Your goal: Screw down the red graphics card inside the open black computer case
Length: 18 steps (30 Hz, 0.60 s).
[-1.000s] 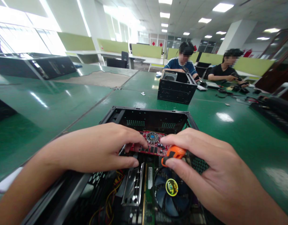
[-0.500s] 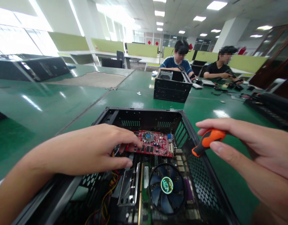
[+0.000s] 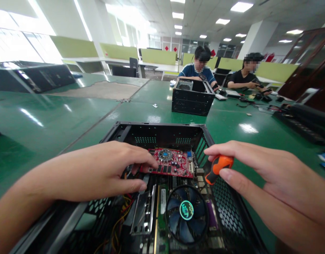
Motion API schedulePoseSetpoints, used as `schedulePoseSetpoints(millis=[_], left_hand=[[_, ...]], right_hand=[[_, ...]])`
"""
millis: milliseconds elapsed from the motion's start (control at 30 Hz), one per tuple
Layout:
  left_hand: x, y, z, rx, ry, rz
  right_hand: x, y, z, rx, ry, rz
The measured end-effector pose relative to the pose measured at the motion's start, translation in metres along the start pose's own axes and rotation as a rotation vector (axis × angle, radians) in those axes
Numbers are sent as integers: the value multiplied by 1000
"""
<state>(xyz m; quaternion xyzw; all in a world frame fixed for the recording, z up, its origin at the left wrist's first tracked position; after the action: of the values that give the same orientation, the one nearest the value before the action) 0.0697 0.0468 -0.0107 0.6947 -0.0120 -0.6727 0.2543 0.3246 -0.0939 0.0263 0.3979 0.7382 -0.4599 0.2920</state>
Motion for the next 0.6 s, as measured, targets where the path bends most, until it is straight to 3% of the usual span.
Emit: schedulePoseSetpoints(millis=[233, 433, 600], left_hand=[[-2, 4, -2, 6, -8, -10], [-2, 6, -3, 22, 16, 2], [-2, 3, -1, 7, 0, -6]], right_hand=[[1, -7, -7, -41, 20, 31], [22, 1, -11, -112, -156, 147], [6, -1, -4, -101, -60, 91]])
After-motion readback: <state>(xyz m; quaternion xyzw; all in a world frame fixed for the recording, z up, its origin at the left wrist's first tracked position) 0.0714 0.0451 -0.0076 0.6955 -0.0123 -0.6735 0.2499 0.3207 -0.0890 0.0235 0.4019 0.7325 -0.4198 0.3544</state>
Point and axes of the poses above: each hand's wrist, its own z-axis away from the middle knuckle, its own x-axis out of the palm, y = z × x, the point moved 8 cm from there along -z, towards the middle knuckle, and after that the axes turned 12 degrees about x, right-handed, at the moved point
